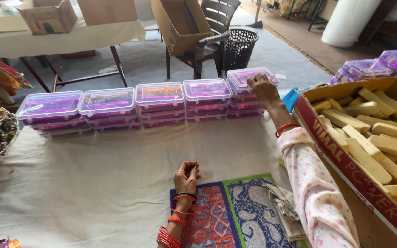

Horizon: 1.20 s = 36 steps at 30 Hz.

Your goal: Wrapping wooden blocks in decorative foil and placing them into plastic containers.

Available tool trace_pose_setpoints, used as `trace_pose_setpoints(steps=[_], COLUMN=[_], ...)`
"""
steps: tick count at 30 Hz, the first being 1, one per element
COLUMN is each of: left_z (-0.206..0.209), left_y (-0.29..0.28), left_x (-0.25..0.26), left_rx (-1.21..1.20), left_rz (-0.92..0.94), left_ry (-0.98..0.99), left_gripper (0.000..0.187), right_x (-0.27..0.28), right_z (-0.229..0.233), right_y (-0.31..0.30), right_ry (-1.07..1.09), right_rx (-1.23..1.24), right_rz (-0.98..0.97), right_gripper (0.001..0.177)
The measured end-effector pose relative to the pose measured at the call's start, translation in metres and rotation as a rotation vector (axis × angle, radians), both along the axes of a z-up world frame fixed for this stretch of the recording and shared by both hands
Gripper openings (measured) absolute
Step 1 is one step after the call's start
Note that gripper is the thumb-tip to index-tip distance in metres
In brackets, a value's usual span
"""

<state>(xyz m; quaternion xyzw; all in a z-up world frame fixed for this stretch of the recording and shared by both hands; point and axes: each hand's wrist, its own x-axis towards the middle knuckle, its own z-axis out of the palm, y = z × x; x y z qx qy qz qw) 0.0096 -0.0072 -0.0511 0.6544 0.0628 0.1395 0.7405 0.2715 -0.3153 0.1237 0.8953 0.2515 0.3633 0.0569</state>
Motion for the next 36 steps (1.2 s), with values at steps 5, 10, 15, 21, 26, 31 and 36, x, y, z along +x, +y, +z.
trace_pose_setpoints(steps=[5,10,15,21,26,31,36], left_z=[0.003,0.006,0.009,0.008,0.014,0.012,0.012], left_y=[0.0,0.0,0.0,-0.001,-0.001,0.0,-0.001], left_x=[-0.001,-0.002,-0.004,-0.004,-0.005,-0.005,-0.005], left_rx=[0.006,0.014,0.047,0.072,0.084,0.088,0.09], left_rz=[0.003,0.003,0.005,0.009,0.008,0.001,-0.008], left_ry=[0.013,0.016,0.014,0.021,0.028,0.024,0.017], left_gripper=[0.015,0.016,0.015,0.015,0.014,0.014,0.015], right_x=[-0.003,0.009,0.01,0.006,0.006,0.008,0.011], right_z=[0.0,-0.012,-0.017,-0.013,-0.011,-0.014,-0.015], right_y=[0.01,0.018,0.032,0.039,0.036,0.027,0.022], right_ry=[-0.025,-0.084,-0.212,-0.209,-0.181,-0.223,-0.216], right_rx=[-0.042,-0.093,-0.12,-0.179,-0.186,-0.18,-0.22], right_rz=[-0.042,-0.119,-0.232,-0.277,-0.244,-0.179,-0.183], right_gripper=[0.03,0.02,0.023,0.017,0.021,0.025,0.021])
